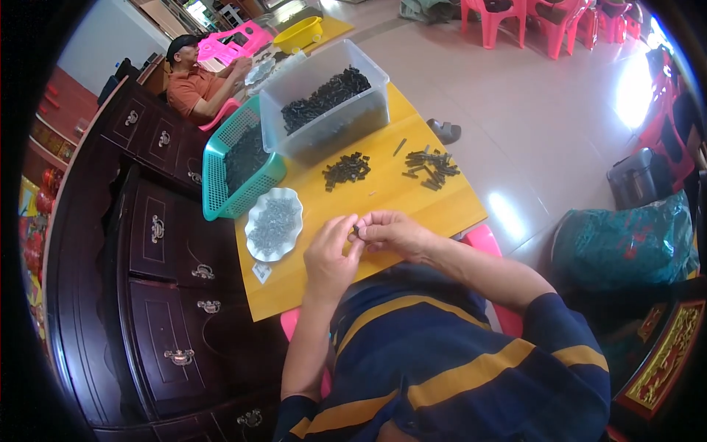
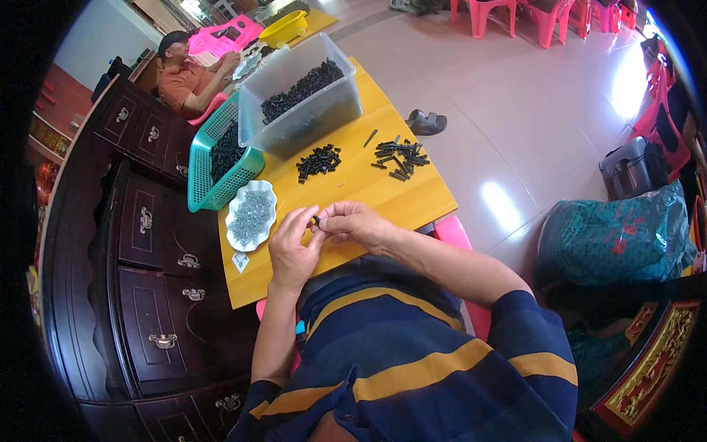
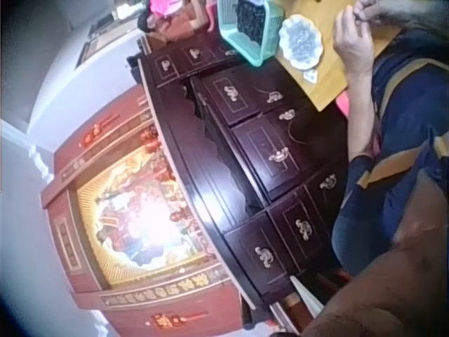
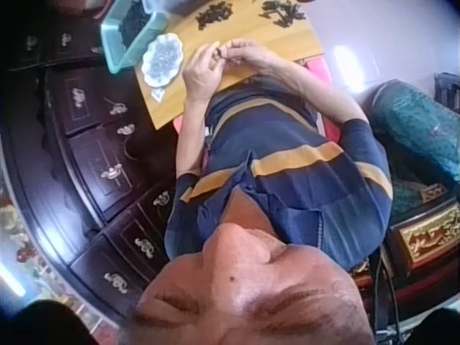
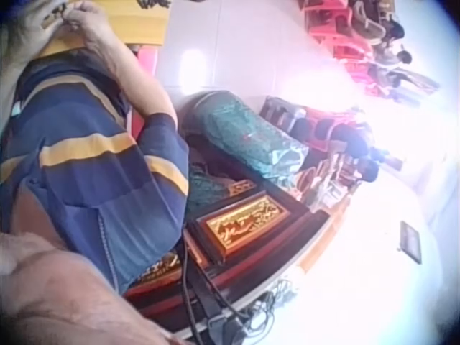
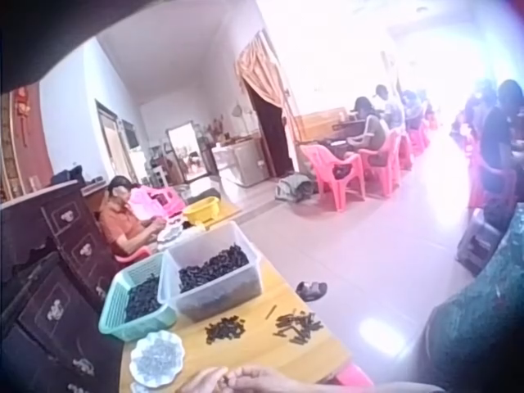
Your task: The person assembles small plastic components by hand, inserting pins and screws into the pieces taken from containers on the table.
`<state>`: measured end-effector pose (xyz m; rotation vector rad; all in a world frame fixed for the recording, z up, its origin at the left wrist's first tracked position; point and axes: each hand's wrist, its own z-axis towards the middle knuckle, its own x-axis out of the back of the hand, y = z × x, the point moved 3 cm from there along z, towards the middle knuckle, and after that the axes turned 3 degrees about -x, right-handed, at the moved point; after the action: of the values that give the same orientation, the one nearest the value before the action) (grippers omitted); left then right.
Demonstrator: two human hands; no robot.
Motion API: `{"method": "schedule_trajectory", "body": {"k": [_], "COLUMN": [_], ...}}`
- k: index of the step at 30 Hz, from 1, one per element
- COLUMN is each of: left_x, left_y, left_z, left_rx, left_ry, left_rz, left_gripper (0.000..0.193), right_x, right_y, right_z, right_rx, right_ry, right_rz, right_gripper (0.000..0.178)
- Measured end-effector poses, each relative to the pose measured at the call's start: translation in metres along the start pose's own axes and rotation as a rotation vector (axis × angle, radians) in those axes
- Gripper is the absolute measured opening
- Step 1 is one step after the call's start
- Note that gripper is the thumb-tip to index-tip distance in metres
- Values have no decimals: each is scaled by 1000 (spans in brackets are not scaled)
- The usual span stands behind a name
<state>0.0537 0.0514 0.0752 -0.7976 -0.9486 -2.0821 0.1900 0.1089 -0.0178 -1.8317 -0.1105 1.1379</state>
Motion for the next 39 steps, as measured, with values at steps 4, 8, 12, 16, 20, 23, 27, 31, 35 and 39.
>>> {"method": "schedule_trajectory", "body": {"k": [4, 8, 12, 16, 20, 23, 27, 31, 35, 39], "left_x": [-1, 2, 4, 7, 9, 9, 8, 2, 4, 5], "left_y": [-7, -9, -11, -8, -2, -1, -1, -4, 1, 4], "left_z": [-4, -3, -3, -2, -1, -1, -5, -6, 0, 1], "left_rx": [41, 96, 84, 66, 19, 6, -45, 21, -15, -134], "left_ry": [40, 25, 23, 8, -13, 2, 40, 66, 53, 50], "left_rz": [-149, -302, -447, -468, -373, -346, -263, -300, -170, -81], "left_gripper": [40, 40, 43, 43, 42, 41, 54, 65, 59, 47], "right_x": [1, 0, -6, -8, -9, -8, -7, -8, -10, -8], "right_y": [0, -2, -3, -5, -6, -5, -4, -6, -7, -4], "right_z": [-1, -2, -4, -7, -8, -7, -5, -6, -7, -5], "right_rx": [-61, -108, -117, -105, -80, -50, -54, -41, -26, -31], "right_ry": [-74, -130, -190, -209, -199, -207, -189, -198, -218, -185], "right_rz": [50, 133, 160, 170, 134, 93, 108, 127, 121, 106], "right_gripper": [21, 24, 25, 24, 24, 24, 22, 19, 18, 20]}}
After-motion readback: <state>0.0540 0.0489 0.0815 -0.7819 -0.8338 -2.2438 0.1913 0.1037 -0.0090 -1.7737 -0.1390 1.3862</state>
